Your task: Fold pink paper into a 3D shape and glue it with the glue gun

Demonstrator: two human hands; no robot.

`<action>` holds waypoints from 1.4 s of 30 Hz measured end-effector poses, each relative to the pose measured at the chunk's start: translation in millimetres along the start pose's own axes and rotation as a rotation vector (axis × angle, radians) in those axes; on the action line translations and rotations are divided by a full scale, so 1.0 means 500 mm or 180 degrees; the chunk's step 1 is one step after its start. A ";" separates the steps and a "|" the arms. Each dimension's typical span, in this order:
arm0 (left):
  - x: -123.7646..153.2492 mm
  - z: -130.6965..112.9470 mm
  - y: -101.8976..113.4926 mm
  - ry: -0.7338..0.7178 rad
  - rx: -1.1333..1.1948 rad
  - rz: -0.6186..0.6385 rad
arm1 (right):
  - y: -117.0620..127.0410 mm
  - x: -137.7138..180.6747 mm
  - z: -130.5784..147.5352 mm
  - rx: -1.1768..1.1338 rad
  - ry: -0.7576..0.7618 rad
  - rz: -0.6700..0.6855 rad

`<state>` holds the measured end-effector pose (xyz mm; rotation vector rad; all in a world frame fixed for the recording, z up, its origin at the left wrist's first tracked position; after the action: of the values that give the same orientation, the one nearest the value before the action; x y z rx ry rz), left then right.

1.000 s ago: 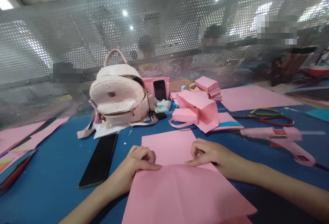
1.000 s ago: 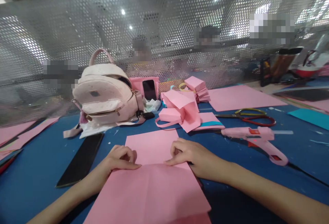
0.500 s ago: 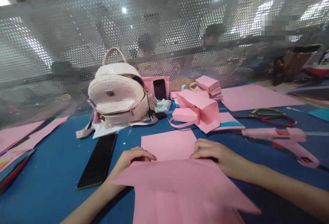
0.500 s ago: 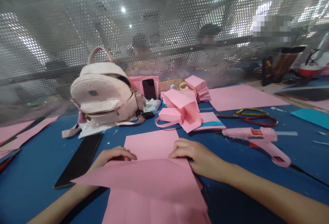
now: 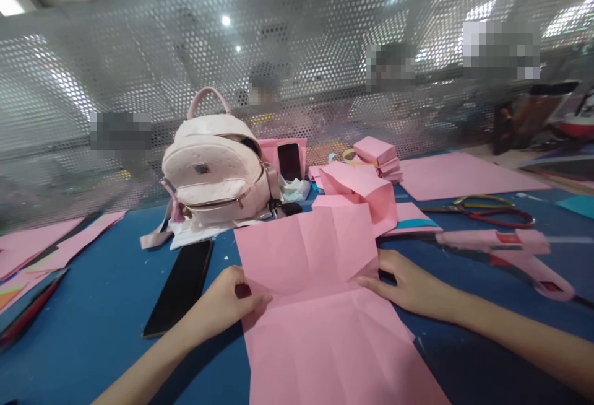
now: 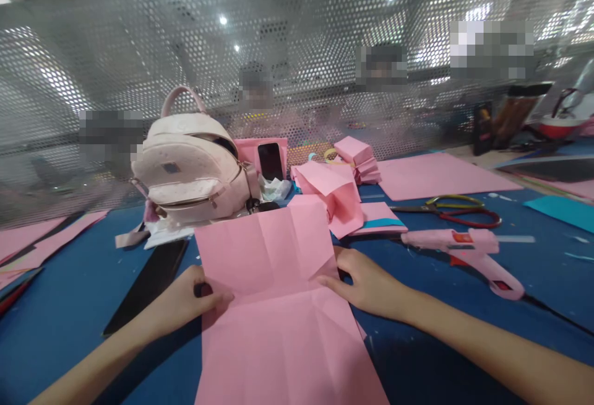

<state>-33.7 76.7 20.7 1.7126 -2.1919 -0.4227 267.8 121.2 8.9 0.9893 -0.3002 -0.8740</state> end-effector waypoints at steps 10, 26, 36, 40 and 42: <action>0.011 0.017 -0.039 0.0328 0.0086 -0.0185 | 0.015 0.011 0.011 0.0798 -0.0283 -0.1134; 0.051 0.004 -0.090 -0.0049 -0.0076 -0.0807 | -0.100 0.065 0.148 0.1780 0.1687 -0.0254; 0.020 0.006 -0.066 -0.0206 0.0375 -0.0449 | -0.079 0.065 0.156 0.1678 0.1454 -0.0391; 0.018 0.014 -0.065 -0.0119 0.0422 -0.0369 | -0.076 0.065 0.157 0.1630 0.1414 -0.0309; 0.022 0.013 -0.067 -0.0095 0.0315 -0.0412 | -0.076 0.066 0.158 0.1636 0.1420 -0.0306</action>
<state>-9.7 58.6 1.7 1.9201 -2.1632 -0.3793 223.2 39.3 15.1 1.6542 -0.0930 -0.6467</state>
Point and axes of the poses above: each hand's wrist, its own x-axis away from the middle knuckle, its own y-axis out of the back of the hand, z = x × y, the point moved 4 cm from there along -x, towards the middle knuckle, and after that the axes turned 13 degrees about x, right-handed, at the moved point
